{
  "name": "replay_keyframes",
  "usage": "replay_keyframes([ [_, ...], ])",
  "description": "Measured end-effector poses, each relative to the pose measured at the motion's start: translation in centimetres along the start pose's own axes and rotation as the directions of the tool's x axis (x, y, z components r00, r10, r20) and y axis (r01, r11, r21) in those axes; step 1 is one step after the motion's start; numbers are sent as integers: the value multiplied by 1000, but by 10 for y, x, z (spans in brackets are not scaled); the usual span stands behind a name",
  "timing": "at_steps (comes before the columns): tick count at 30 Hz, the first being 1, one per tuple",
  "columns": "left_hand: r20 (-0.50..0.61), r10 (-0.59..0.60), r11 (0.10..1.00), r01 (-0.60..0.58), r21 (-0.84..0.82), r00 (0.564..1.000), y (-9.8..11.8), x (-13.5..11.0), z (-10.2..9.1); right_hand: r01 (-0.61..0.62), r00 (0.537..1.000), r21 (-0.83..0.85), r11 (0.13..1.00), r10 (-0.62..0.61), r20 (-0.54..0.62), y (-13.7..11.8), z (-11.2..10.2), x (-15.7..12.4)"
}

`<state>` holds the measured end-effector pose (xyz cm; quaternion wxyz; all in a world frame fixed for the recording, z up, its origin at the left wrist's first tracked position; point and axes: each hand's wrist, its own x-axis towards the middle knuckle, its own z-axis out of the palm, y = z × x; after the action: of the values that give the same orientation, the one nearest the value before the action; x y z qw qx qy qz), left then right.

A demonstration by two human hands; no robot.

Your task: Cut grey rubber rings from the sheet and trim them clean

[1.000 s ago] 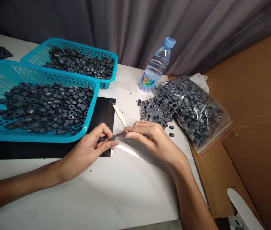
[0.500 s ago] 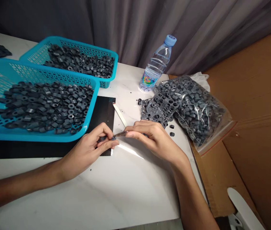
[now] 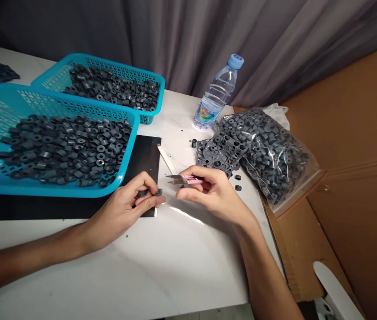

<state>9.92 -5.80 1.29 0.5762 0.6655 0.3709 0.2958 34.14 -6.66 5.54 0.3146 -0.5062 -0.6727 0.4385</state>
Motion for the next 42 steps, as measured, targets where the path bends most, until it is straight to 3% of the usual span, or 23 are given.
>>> replay_keyframes([
  [10,33,-7,997,9,-73,999,0,-1,1,-99,995,188,977,92,48,-1,27,7],
  [20,-2,-25,1000,25,-5,1000,-2,-3,1,-87,996,219,972,85,20,2,25,6],
  [25,-26,-12,999,11,-52,1000,-3,-5,3,-90,996,209,974,90,11,2,25,7],
  [32,11,-11,1000,11,-10,1000,1,-5,-1,-75,997,192,979,77,-4,3,23,7],
  [42,8,-4,995,5,-102,1000,2,-4,-1,-85,996,157,984,84,15,1,21,6],
])
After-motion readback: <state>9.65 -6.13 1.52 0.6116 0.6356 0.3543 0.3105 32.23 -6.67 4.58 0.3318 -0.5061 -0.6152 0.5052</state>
